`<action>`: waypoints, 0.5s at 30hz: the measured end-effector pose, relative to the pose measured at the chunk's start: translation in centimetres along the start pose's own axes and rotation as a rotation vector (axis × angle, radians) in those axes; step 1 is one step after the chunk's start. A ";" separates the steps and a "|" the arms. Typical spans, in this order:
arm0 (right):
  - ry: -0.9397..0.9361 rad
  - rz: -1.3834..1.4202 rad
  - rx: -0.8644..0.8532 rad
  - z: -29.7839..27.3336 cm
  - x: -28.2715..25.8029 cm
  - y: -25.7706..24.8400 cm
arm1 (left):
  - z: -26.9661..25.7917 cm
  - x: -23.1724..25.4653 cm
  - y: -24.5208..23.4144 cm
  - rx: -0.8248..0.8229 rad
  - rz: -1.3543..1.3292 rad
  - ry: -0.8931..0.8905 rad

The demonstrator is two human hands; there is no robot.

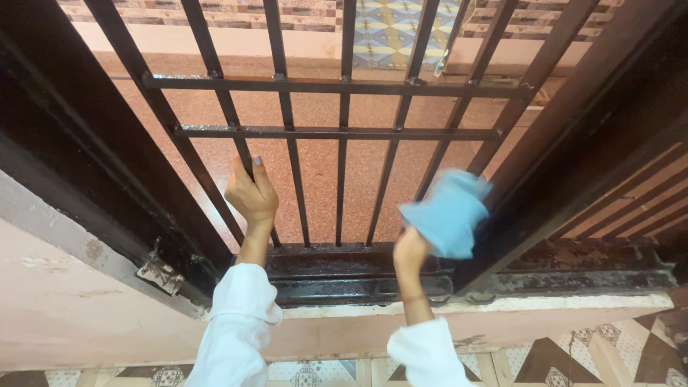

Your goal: The person wipes the bars and frame of a black metal window grate using a blue cloth.

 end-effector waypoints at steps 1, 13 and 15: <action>-0.088 -0.080 -0.138 0.5 0.2 1.4 | 0.0 -0.1 0.0 -0.005 0.015 -0.003; 0.191 -0.205 -0.344 -5.3 11.6 -2.8 | -0.5 -1.0 0.4 0.018 0.027 0.032; 0.203 -0.208 -0.312 -5.2 10.3 -2.5 | -0.4 -0.9 0.3 0.007 0.021 0.012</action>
Point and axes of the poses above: each hand's wrist, its own z-axis towards the middle knuckle, its own y-axis out of the palm, x = y × z, the point moved 2 cm from there along z, towards the middle knuckle, and after that the axes turned 6 degrees about y, right-handed, at the moved point
